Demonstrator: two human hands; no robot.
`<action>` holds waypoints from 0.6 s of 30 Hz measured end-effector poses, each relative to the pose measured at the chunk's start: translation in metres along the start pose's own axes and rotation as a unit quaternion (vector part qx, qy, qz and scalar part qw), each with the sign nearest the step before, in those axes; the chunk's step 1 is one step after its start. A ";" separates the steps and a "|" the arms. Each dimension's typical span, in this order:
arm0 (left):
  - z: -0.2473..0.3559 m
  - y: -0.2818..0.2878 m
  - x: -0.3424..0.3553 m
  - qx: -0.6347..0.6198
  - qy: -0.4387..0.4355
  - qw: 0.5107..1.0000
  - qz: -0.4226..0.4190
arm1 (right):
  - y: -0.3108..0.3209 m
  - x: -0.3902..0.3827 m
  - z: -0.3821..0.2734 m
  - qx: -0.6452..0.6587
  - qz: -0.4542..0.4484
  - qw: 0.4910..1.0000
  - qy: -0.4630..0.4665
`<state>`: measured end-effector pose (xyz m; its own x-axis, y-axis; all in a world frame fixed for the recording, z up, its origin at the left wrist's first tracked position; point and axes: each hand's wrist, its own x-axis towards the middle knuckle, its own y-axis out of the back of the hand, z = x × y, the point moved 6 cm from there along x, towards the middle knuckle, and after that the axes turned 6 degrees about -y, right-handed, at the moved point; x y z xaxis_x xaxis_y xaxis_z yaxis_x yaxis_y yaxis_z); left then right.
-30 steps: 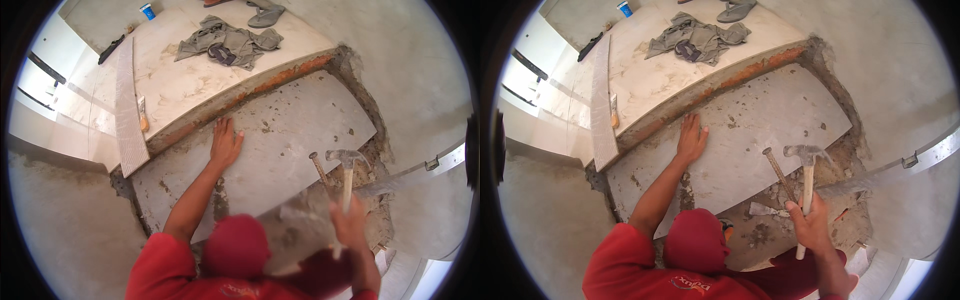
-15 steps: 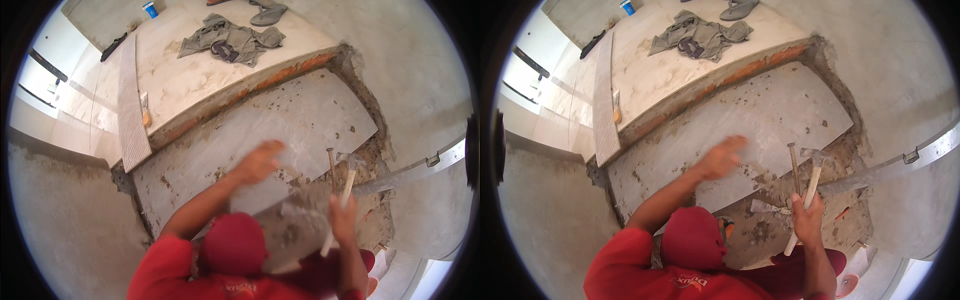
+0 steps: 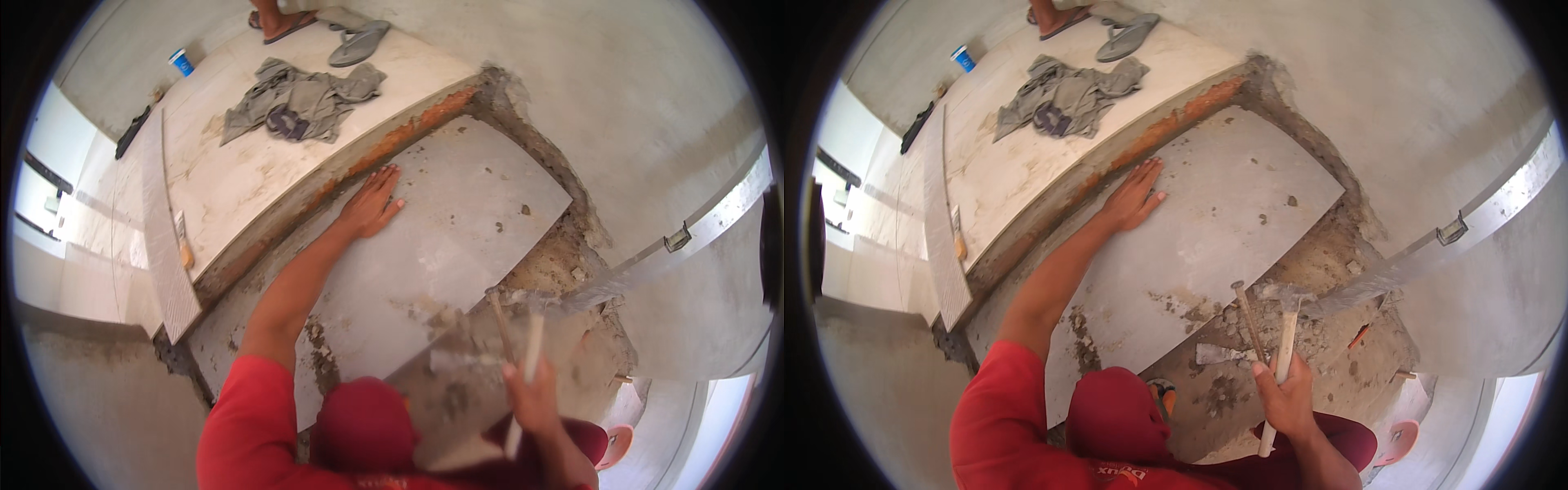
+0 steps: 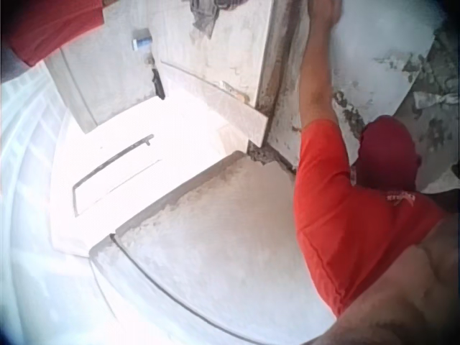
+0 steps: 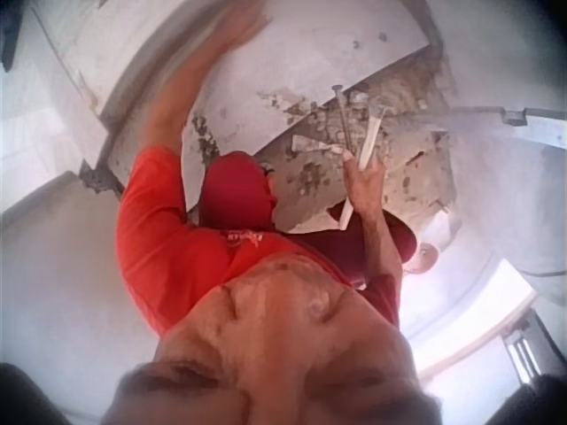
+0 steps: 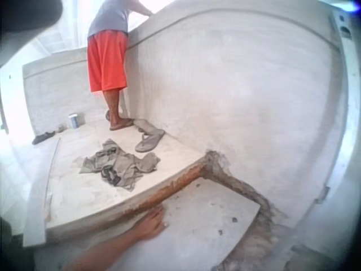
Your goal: The person places a long ceramic tile against the vertical edge of a concrete step, checks the fit, removes it, and uses a putty knife to apply and smooth mortar onto the surface.
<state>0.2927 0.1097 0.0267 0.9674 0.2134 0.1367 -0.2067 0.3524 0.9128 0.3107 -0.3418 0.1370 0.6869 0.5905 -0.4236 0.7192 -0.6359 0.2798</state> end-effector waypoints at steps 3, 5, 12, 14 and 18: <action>0.010 -0.019 0.070 -0.009 0.003 1.000 0.002 | 0.008 -0.011 0.005 0.026 0.004 0.998 -0.060; 0.005 -0.025 0.111 -0.001 0.033 0.999 0.010 | 0.012 -0.015 0.000 -0.009 0.013 0.999 -0.052; 0.016 -0.054 0.223 0.011 0.040 0.996 0.080 | 0.044 -0.032 0.061 0.031 0.046 0.994 -0.096; 0.056 -0.074 0.242 -0.004 -0.003 0.999 0.049 | 0.048 -0.036 0.068 0.036 0.063 0.991 -0.112; 0.130 -0.108 0.210 -0.097 -0.129 0.987 0.005 | 0.043 -0.017 0.033 0.068 0.063 0.985 -0.144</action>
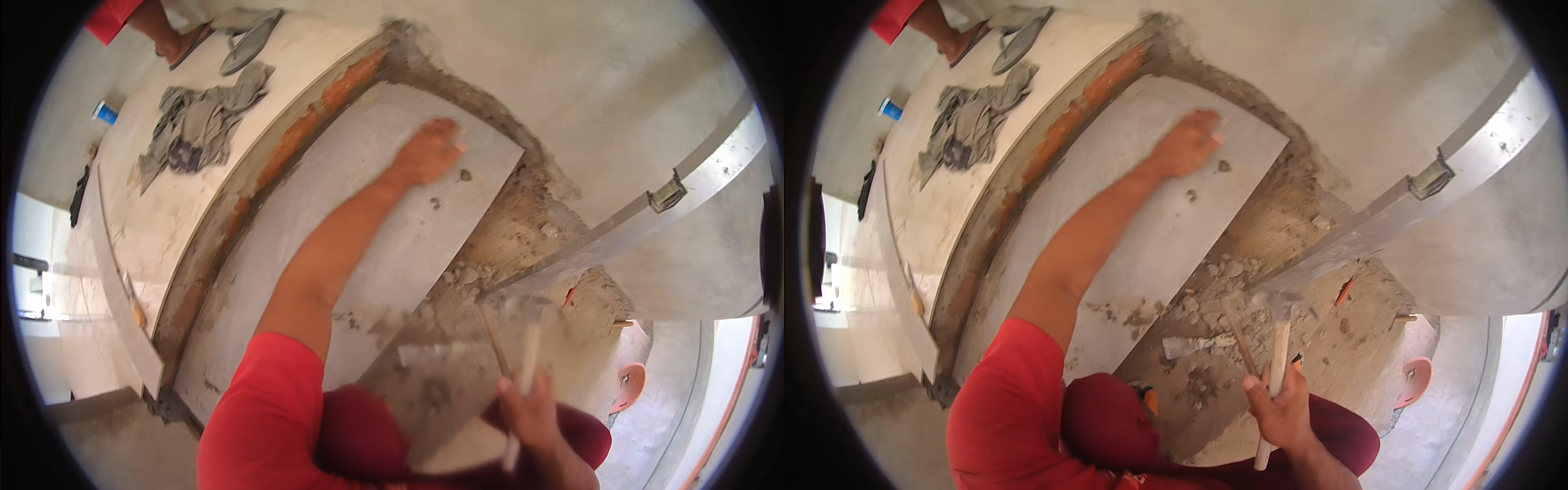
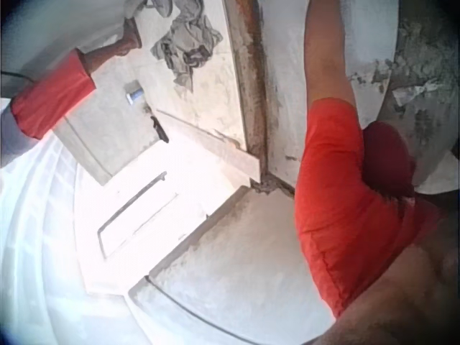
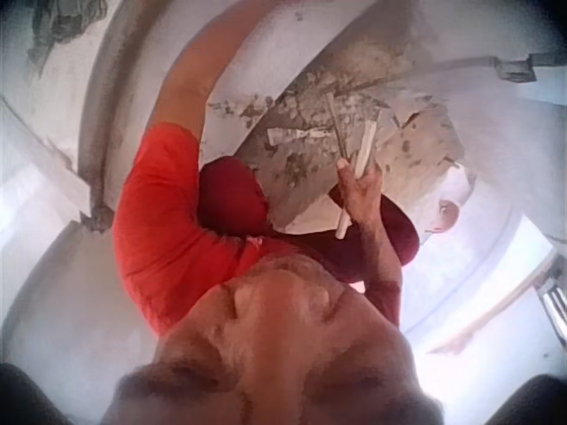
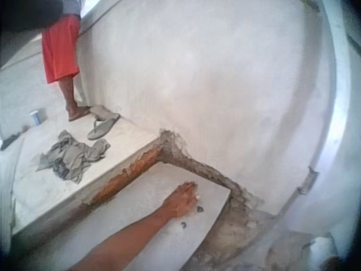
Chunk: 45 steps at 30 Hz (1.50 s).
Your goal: The person places a long ceramic tile against the vertical edge of a concrete step, checks the fit, removes it, and uses a putty knife to apply and smooth mortar onto the surface.
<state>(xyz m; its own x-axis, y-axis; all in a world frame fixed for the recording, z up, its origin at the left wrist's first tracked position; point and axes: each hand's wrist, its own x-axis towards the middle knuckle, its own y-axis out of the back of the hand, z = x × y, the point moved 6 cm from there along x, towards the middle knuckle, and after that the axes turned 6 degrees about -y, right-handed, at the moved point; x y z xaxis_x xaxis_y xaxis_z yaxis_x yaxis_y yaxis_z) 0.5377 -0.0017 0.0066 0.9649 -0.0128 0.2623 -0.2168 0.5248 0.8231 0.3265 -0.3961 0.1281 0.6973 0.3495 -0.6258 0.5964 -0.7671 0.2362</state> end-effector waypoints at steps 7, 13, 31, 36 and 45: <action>0.141 0.041 -0.156 -0.213 -0.099 0.972 -0.018 | -0.026 0.025 -0.010 -0.058 -0.032 0.993 0.099; 0.051 0.191 -0.440 -0.048 0.250 0.958 0.135 | -0.062 0.032 0.027 0.006 -0.056 0.998 -0.032; 0.146 0.138 -0.509 -0.097 0.225 0.918 0.311 | -0.129 0.119 0.107 -0.330 0.039 0.920 0.207; 0.076 0.197 -0.646 0.243 0.591 0.710 0.297 | -0.127 0.137 0.159 -0.397 0.023 0.895 0.204; 0.038 0.167 -0.556 0.221 0.582 0.745 0.240 | -0.116 0.176 0.212 -0.425 -0.027 0.854 0.299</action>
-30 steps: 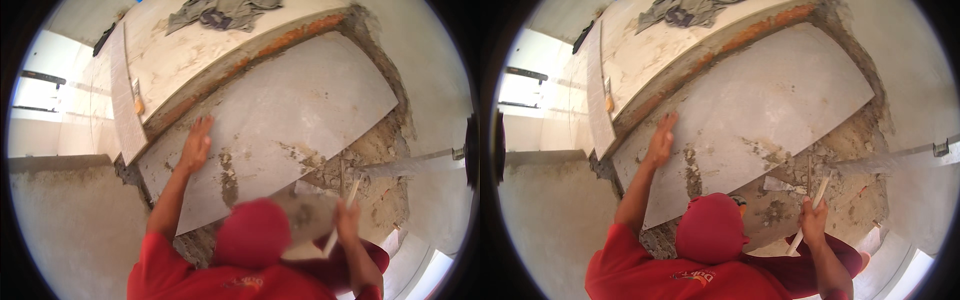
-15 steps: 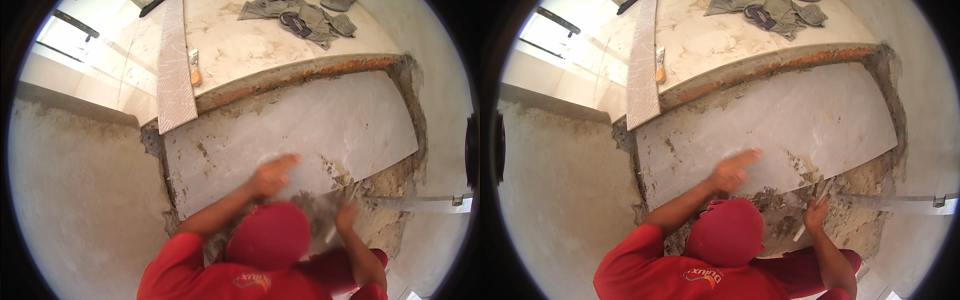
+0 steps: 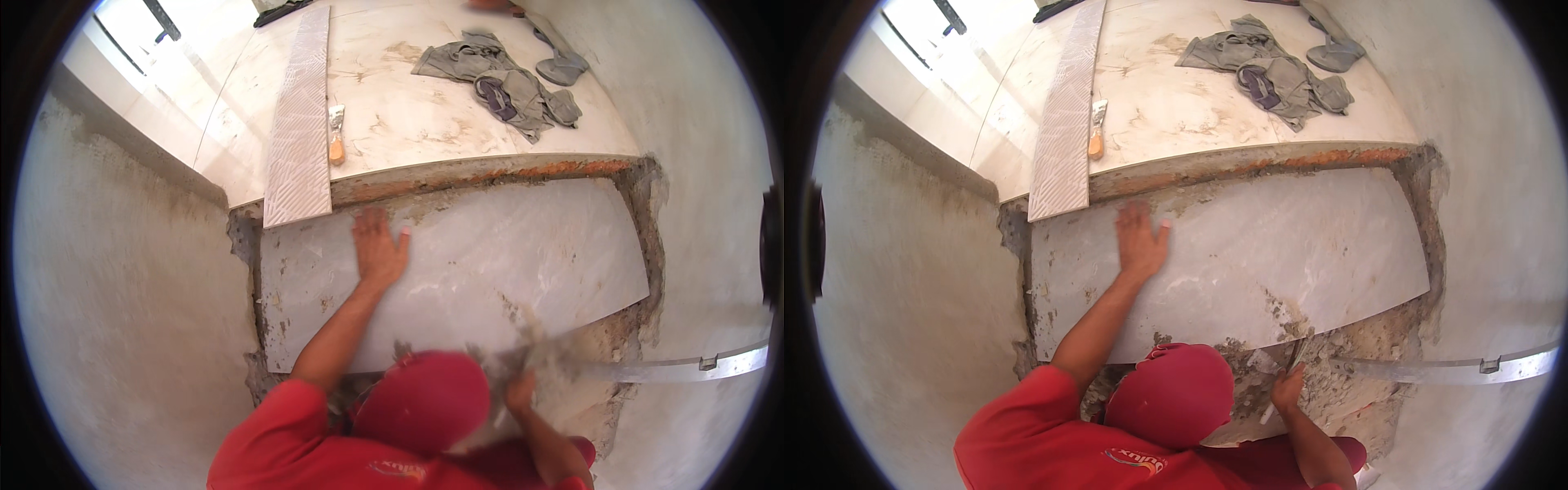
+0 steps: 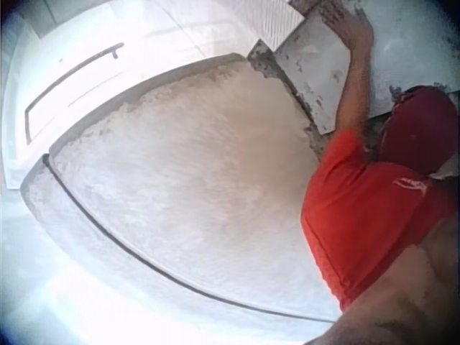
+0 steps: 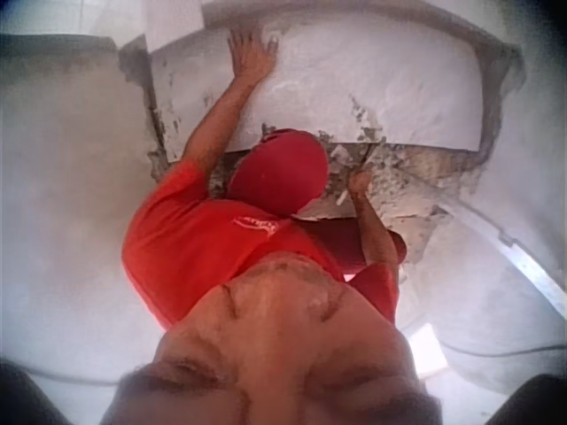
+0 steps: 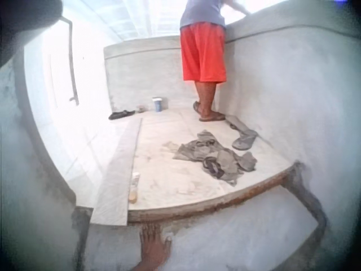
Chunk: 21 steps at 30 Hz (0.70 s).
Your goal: The person places a long ceramic tile against the vertical edge of a concrete step, checks the fit, removes it, and uses a putty knife to apply and smooth mortar onto the surface.
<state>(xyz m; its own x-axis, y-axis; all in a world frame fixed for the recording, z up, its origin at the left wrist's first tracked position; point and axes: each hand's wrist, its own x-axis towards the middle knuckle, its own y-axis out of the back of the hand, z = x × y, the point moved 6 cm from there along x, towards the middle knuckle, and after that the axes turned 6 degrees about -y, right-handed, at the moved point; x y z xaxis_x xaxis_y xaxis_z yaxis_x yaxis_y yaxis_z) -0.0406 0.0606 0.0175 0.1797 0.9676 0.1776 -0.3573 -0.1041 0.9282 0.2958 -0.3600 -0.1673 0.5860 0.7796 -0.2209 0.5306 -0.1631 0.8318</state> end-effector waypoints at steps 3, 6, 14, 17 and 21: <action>0.051 -0.009 0.006 -0.202 -0.130 0.969 -0.056 | 0.014 0.004 -0.009 -0.017 -0.003 1.000 -0.015; 0.061 0.005 0.016 -0.274 -0.209 0.939 -0.025 | 0.026 0.003 -0.023 -0.010 -0.033 0.999 -0.032; 0.088 -0.027 0.032 -0.016 -0.323 0.929 -0.179 | 0.035 0.015 -0.073 -0.095 -0.116 0.985 -0.082; 0.127 -0.035 -0.003 0.021 -0.376 0.894 -0.242 | 0.030 0.024 -0.074 -0.149 -0.167 0.970 -0.097; 0.186 -0.044 -0.112 -0.103 -0.558 0.771 -0.287 | 0.022 0.034 -0.072 -0.224 -0.229 0.940 -0.116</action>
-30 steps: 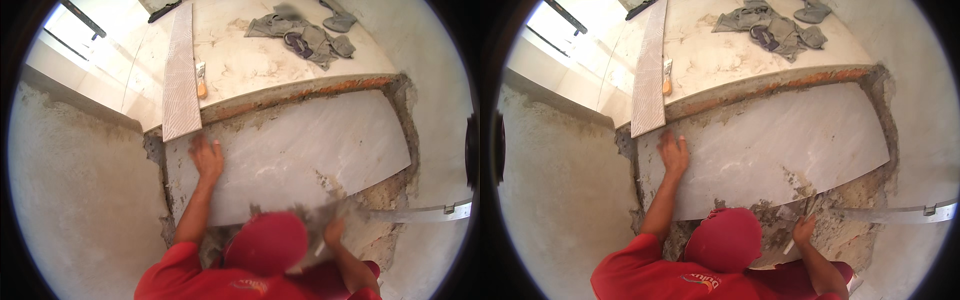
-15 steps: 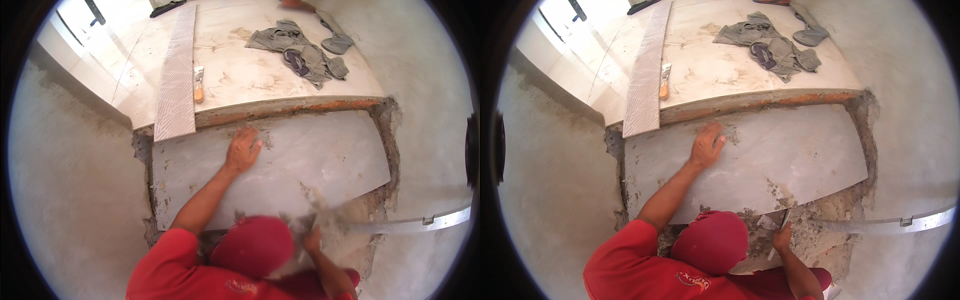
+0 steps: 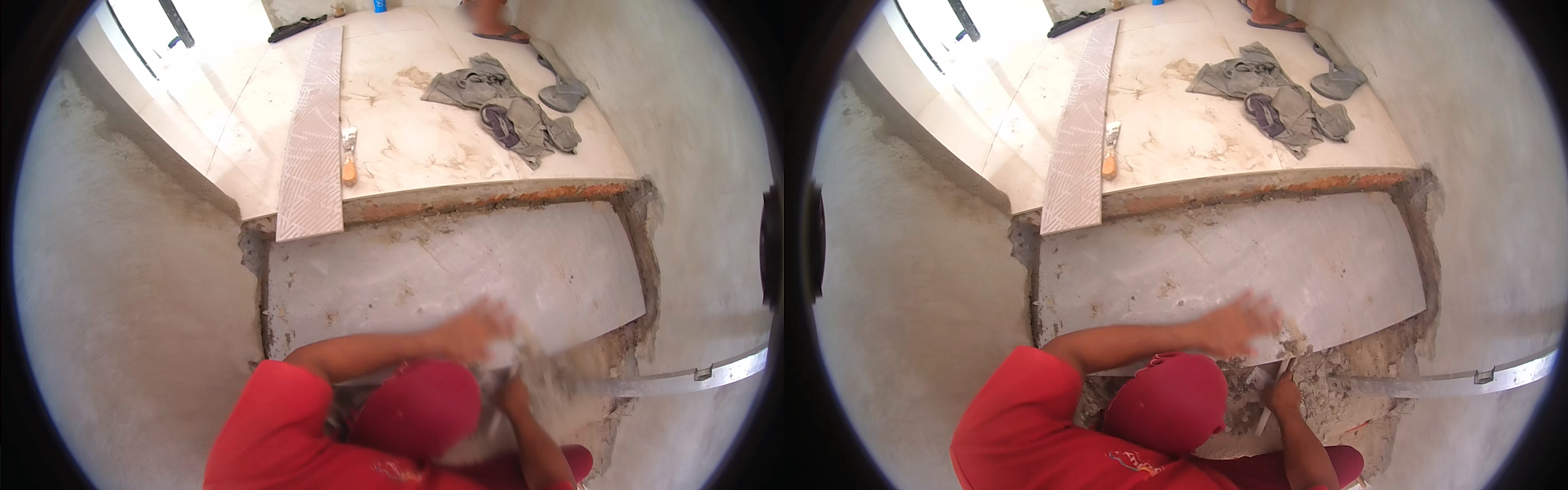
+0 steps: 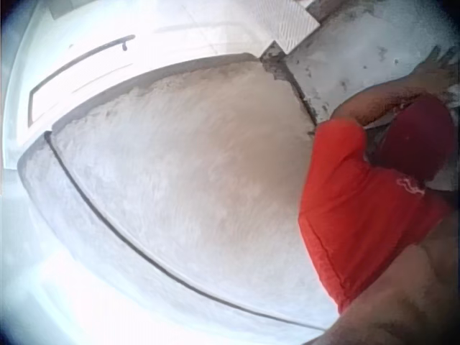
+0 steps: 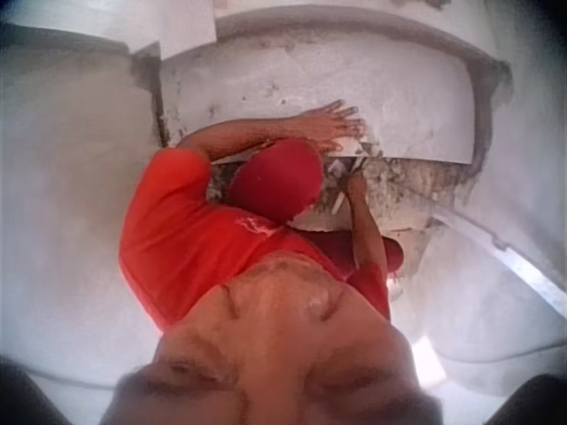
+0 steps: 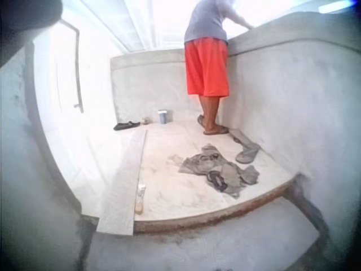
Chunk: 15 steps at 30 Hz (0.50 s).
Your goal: The person places a long ceramic tile against the vertical edge of a concrete step, checks the fit, removes it, and uses a putty knife to apply and smooth mortar onto the surface.
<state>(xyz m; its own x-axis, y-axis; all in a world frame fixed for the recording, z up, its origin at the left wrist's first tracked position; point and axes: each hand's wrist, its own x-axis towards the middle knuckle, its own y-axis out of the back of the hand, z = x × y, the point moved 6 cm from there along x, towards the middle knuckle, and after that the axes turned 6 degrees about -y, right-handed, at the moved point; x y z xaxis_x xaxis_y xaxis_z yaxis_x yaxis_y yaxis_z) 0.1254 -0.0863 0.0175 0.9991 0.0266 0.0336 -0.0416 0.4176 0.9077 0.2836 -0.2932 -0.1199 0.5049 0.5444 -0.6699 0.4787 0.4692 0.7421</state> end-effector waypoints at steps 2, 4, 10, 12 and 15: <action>0.064 -0.012 0.014 -0.049 -0.164 0.985 -0.021 | -0.001 0.007 0.028 -0.010 0.028 0.996 0.085; 0.064 -0.060 -0.014 -0.195 -0.248 0.949 0.032 | -0.003 -0.002 0.013 -0.045 -0.078 0.991 0.095; -0.001 0.094 -0.012 -0.410 0.022 0.905 0.116 | 0.076 -0.031 0.059 -0.075 -0.215 0.970 0.086; -0.043 0.165 -0.070 -0.244 0.146 0.850 0.443 | 0.092 -0.030 0.056 0.010 -0.183 0.966 0.184; -0.067 0.247 -0.201 0.057 0.371 0.710 0.596 | 0.151 -0.080 -0.028 0.190 -0.268 0.929 0.171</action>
<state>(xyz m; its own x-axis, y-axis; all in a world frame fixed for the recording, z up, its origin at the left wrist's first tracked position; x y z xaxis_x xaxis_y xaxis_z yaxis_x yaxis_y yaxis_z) -0.0865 0.0724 0.2073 -0.0270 0.7883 0.6147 -0.8094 -0.3781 0.4493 0.2950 -0.2462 0.0459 -0.1055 0.5226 -0.8460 0.8472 0.4927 0.1988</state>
